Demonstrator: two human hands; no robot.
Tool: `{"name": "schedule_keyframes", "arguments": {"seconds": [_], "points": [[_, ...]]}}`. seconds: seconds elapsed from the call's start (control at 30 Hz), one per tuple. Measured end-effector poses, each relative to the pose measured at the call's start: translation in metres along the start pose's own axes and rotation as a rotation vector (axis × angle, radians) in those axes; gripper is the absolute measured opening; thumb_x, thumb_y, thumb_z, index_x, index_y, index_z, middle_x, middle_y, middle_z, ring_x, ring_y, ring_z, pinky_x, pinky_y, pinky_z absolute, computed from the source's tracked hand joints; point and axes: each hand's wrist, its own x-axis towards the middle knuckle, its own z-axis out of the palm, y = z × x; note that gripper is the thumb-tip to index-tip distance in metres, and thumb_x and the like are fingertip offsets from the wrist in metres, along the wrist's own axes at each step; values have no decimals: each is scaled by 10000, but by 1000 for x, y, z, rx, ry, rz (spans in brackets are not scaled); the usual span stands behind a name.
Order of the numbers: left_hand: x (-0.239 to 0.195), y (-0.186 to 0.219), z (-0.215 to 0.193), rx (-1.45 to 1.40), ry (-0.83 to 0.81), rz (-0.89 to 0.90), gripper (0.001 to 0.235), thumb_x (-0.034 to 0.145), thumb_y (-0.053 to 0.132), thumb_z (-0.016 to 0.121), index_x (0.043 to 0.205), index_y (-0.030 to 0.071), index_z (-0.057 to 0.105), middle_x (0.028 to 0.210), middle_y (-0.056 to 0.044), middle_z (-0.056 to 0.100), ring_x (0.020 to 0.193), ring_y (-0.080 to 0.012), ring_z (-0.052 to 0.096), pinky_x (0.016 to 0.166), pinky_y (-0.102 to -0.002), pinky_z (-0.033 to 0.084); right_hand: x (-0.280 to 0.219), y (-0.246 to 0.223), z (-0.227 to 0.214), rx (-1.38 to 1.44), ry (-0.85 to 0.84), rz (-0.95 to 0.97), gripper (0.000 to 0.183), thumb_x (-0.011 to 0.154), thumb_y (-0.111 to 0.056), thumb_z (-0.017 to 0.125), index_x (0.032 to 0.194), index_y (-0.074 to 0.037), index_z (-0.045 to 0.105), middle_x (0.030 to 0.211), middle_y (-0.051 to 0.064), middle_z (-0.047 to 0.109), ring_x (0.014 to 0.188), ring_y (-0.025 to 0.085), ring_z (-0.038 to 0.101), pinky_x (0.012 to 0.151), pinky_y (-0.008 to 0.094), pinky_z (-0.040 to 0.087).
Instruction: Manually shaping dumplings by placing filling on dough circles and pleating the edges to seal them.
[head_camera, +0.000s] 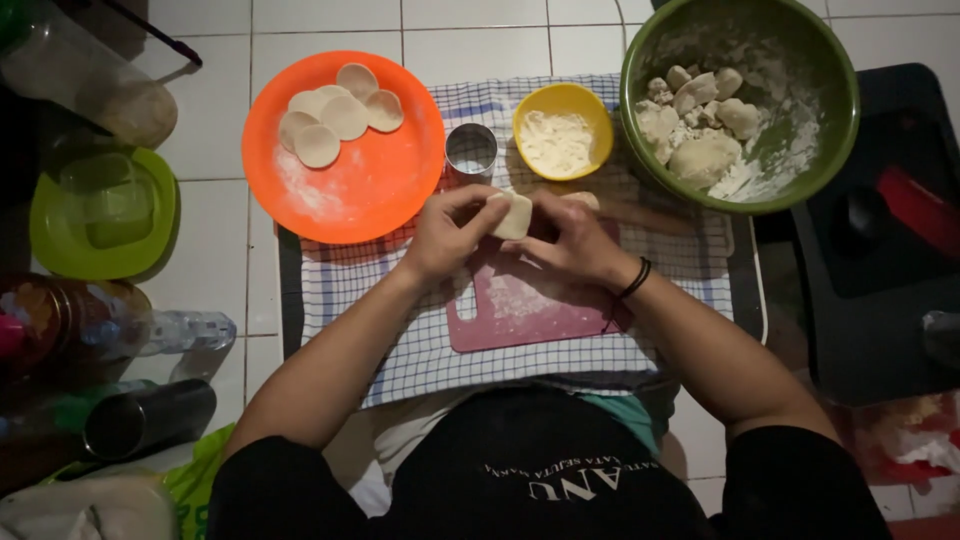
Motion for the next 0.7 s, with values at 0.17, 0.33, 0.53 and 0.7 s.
{"name": "schedule_keyframes", "arguments": {"seconds": [0.17, 0.33, 0.53, 0.7], "points": [[-2, 3, 2, -24, 25, -26, 153, 999, 186, 717, 1081, 76, 784, 793, -40, 740, 729, -68, 601, 608, -271, 576, 5, 0, 4, 62, 42, 31, 429, 825, -138, 874, 1194, -88, 660, 681, 49, 715, 610, 185, 718, 610, 306, 559], [-1, -14, -8, 20, -23, 58, 145, 1002, 145, 721, 1111, 79, 789, 975, -52, 758, 909, -94, 624, 793, -296, 587, 7, -7, 1, 102, 92, -47, 374, 855, -144, 846, 1165, -36, 666, 632, 119, 695, 564, 206, 704, 509, 317, 531], [-4, -24, -3, -149, -149, 21, 499, 793, -38, 864, 1261, 18, 699, 1235, -115, 646, 1053, -210, 662, 957, -340, 594, 1, 7, 0, 294, 117, 11, 193, 907, -46, 762, 1056, 41, 674, 611, 146, 702, 513, 211, 712, 470, 311, 569], [-3, -6, 3, -1, -88, 110, 298, 902, 61, 804, 1191, 26, 742, 1088, -93, 698, 1027, -146, 645, 912, -325, 584, 5, 1, 2, 392, 129, 12, 176, 910, 27, 742, 1072, 82, 697, 621, 180, 670, 522, 231, 702, 465, 344, 583]]}}
